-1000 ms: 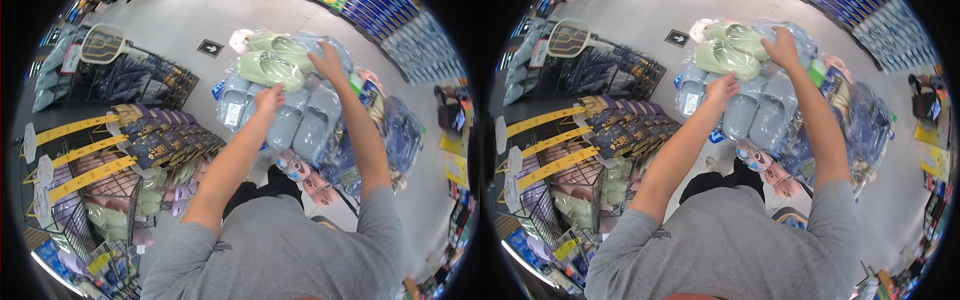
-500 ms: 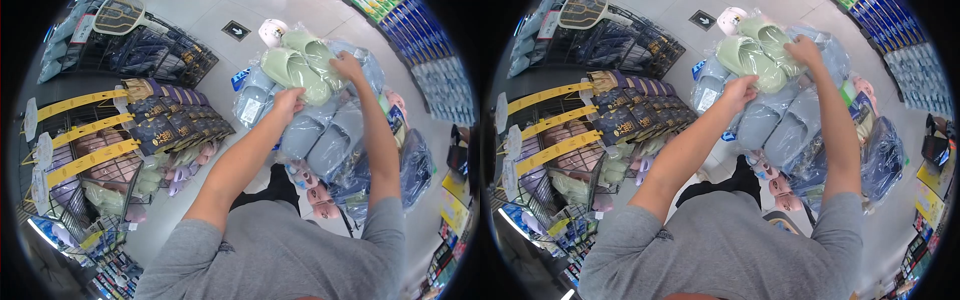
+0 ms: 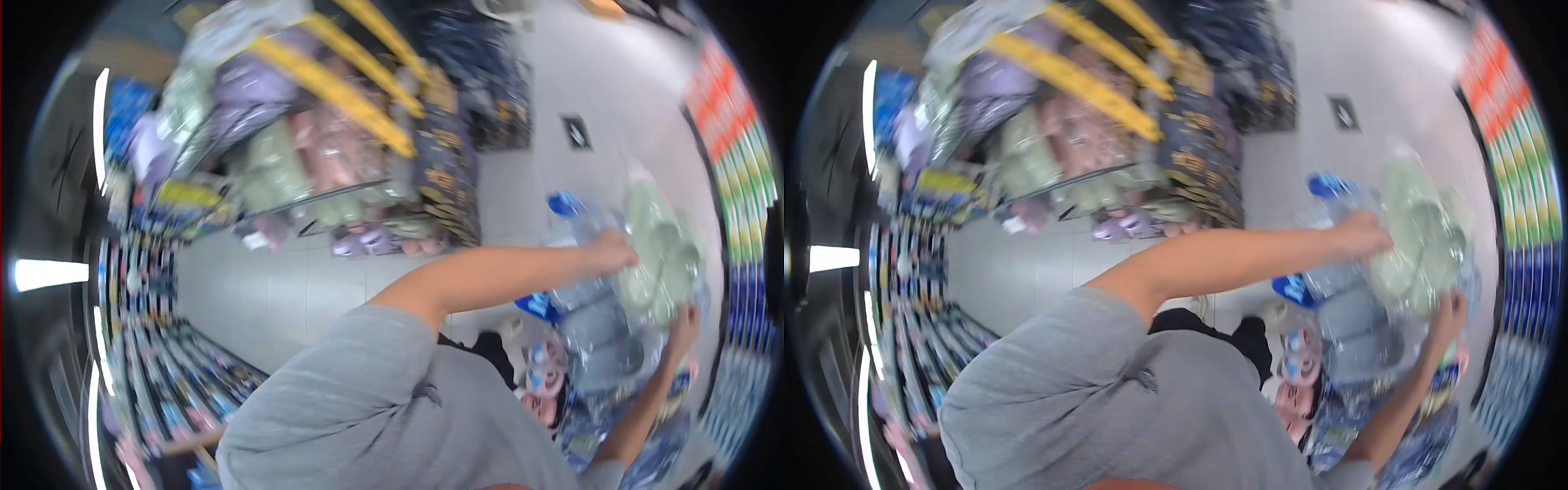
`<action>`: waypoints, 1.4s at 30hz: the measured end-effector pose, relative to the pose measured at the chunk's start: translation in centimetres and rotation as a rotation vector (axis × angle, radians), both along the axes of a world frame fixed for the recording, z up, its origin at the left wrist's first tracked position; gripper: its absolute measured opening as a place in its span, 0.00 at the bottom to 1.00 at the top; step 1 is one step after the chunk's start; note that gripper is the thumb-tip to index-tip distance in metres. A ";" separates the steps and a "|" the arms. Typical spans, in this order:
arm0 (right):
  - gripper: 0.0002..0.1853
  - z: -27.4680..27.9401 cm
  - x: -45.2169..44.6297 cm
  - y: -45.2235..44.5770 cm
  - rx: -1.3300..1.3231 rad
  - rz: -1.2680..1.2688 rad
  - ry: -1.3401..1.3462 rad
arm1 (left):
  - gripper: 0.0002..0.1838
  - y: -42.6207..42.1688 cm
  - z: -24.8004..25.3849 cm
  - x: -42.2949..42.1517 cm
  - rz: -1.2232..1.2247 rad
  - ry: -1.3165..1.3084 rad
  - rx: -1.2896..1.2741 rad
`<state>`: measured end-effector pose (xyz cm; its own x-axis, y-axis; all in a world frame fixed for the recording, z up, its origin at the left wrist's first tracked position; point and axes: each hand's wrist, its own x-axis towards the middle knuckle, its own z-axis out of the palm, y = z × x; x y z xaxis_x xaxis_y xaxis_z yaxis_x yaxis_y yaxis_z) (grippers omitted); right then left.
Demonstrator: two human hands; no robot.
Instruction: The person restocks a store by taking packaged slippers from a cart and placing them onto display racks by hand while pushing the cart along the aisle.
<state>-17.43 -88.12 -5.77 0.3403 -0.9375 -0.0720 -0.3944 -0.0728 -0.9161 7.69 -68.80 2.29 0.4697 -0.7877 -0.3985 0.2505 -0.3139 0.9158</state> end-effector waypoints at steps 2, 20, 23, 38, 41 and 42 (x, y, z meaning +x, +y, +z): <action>0.17 7.6 4.7 4.6 0.115 0.039 -0.165 | 0.13 2.5 4.3 3.1 0.062 -0.106 -0.055; 0.22 42.2 32.7 41.1 -0.620 0.683 -0.927 | 0.19 48.7 35.3 15.8 0.511 -1.253 -0.530; 0.24 45.3 37.3 46.7 -0.734 0.923 -1.117 | 0.20 53.5 37.2 18.7 0.544 -1.081 -0.736; 0.31 46.9 48.4 52.1 -1.084 0.476 0.028 | 0.20 57.8 37.8 29.5 0.510 -1.179 -0.149; 0.29 45.9 47.7 52.5 -1.095 0.529 0.105 | 0.20 56.4 37.6 29.9 0.428 -1.078 -0.240; 0.27 45.5 46.9 53.5 -1.117 0.565 0.124 | 0.19 55.9 37.6 29.7 0.411 -1.058 -0.265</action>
